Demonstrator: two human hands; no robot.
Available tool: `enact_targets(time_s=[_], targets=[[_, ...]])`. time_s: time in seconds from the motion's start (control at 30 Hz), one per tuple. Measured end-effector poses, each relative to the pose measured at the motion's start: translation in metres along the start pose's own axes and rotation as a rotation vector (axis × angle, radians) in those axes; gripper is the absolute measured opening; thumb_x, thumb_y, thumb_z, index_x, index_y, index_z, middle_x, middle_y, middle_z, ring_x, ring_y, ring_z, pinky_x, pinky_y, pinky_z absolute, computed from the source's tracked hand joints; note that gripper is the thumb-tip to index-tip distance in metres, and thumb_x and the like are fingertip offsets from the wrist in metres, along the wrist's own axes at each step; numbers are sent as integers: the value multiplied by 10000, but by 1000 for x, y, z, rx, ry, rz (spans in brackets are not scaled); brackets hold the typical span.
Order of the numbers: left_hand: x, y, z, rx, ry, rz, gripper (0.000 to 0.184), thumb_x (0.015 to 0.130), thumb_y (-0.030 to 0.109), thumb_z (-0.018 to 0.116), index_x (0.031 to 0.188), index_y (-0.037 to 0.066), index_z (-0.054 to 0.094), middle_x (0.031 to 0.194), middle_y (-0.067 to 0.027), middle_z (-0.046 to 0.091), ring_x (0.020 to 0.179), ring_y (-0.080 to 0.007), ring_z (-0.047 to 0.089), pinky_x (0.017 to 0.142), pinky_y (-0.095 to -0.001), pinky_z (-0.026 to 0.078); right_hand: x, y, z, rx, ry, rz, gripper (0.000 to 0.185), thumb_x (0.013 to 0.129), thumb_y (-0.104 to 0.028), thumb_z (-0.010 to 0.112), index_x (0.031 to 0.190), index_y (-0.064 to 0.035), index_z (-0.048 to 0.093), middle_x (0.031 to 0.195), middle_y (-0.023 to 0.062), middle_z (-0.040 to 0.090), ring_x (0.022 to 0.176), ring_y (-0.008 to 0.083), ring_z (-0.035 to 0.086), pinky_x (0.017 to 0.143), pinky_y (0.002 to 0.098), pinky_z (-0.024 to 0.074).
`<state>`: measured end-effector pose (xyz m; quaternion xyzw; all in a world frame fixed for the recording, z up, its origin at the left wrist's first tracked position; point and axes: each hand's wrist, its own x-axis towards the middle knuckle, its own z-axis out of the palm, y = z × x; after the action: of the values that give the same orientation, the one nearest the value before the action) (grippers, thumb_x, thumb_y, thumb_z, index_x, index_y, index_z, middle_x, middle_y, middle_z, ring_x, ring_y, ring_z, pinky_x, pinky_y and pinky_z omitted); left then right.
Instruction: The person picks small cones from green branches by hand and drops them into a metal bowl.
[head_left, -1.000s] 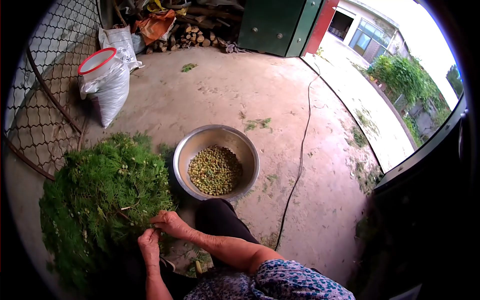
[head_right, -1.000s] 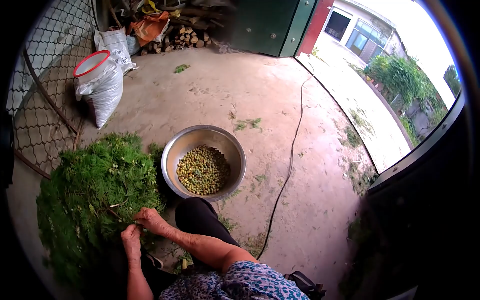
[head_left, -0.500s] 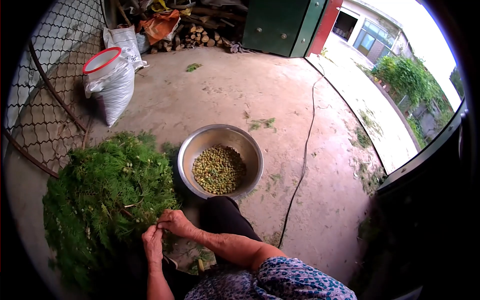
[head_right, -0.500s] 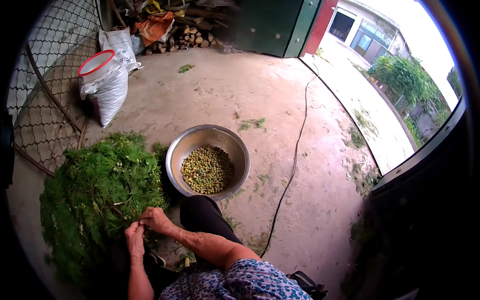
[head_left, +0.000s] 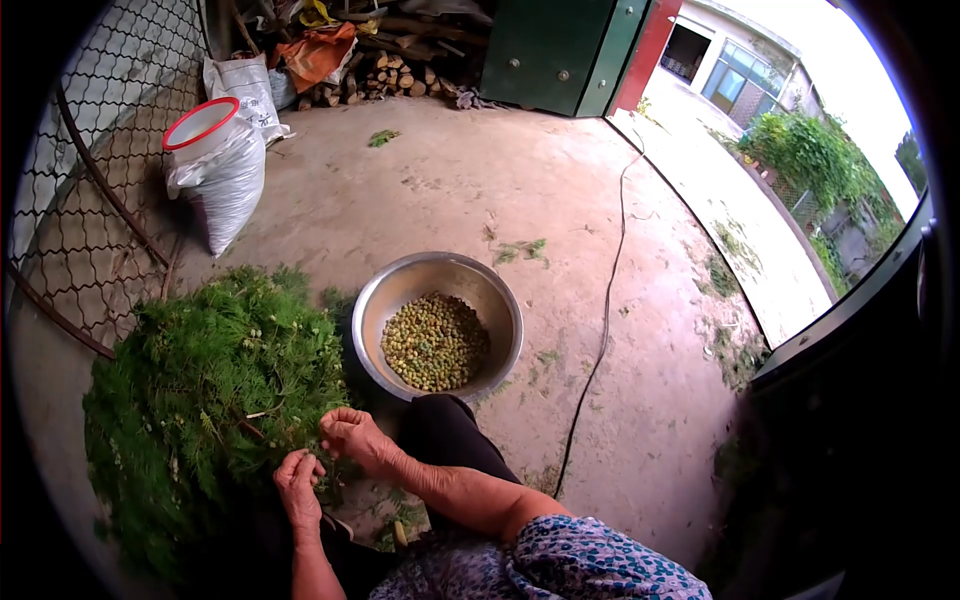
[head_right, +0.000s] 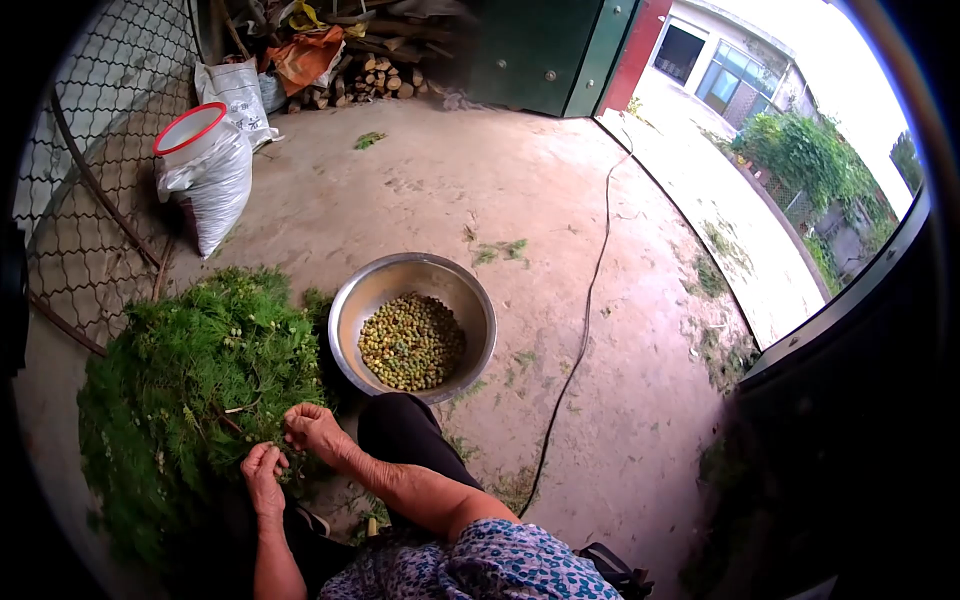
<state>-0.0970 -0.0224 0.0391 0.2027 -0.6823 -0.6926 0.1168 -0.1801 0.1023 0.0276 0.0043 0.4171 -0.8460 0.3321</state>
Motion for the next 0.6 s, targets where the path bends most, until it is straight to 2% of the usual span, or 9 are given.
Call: enact_targets(time_s=[0.03, 0.1, 0.17, 0.2, 0.23, 0.3, 0.33, 0.5, 0.6], targets=[[0, 0, -1, 6, -3, -5, 125, 779, 112, 551, 766, -8, 586, 564, 4, 497, 522, -60, 394, 495, -220, 311, -1, -2, 0, 175, 5, -8, 107, 825, -143, 576, 805, -42, 547, 681, 20, 557, 565, 111, 523, 512, 238, 418], [-1, 4, -2, -4, -17, -13, 124, 777, 113, 559, 756, -7, 582, 558, 6, 497, 516, -58, 395, 500, -213, 313, -1, -1, -3, 244, 22, -4, 104, 833, -161, 558, 798, -63, 551, 713, 21, 569, 591, 127, 545, 512, 240, 424], [0, 7, -4, 5, -35, -19, 123, 775, 108, 560, 740, -7, 582, 564, -2, 514, 508, -55, 393, 488, -210, 310, 6, 8, -13, 127, 12, 86, 130, 841, -194, 563, 797, -72, 554, 688, 21, 564, 582, 124, 544, 506, 236, 416], [-1, 7, -4, 8, -52, -32, 124, 774, 104, 562, 724, -7, 582, 569, -10, 531, 499, -53, 392, 477, -207, 308, 7, 8, -12, 36, -33, 79, 194, 842, -258, 577, 812, -67, 561, 652, 14, 552, 547, 109, 514, 490, 231, 397], [-1, 7, -4, 10, -69, -43, 127, 773, 100, 564, 708, -7, 582, 574, -18, 548, 491, -51, 391, 466, -205, 305, 6, 7, -13, 33, -36, 77, 194, 842, -258, 577, 812, -67, 561, 652, 14, 552, 547, 109, 514, 490, 231, 397], [-2, 8, -3, -22, -88, -35, 130, 771, 97, 567, 698, -9, 585, 592, -35, 571, 469, -51, 396, 442, -205, 303, -3, 2, -9, -195, -166, 64, 256, 836, -303, 587, 852, -48, 573, 620, 6, 535, 518, 88, 469, 473, 224, 372], [-2, 9, -2, -14, -94, -59, 132, 771, 98, 566, 697, -10, 584, 591, -37, 570, 464, -52, 399, 436, -202, 305, -7, -1, 0, -173, -162, 29, 249, 835, -278, 593, 855, -30, 587, 600, -3, 525, 493, 69, 430, 455, 213, 348], [3, 7, 1, 72, -96, -73, 157, 785, 129, 579, 700, -3, 577, 586, -28, 564, 452, -52, 409, 424, -198, 312, -3, -2, -7, -245, -183, -31, 161, 820, -172, 610, 765, -21, 609, 559, -20, 508, 452, 55, 406, 431, 204, 329], [6, 5, 3, 64, -75, -42, 142, 785, 126, 588, 711, 6, 575, 579, -12, 547, 452, -49, 410, 416, -199, 306, -1, -2, -8, -549, -156, -129, 113, 801, -137, 622, 784, -25, 614, 562, -23, 514, 471, 52, 438, 432, 215, 354]])
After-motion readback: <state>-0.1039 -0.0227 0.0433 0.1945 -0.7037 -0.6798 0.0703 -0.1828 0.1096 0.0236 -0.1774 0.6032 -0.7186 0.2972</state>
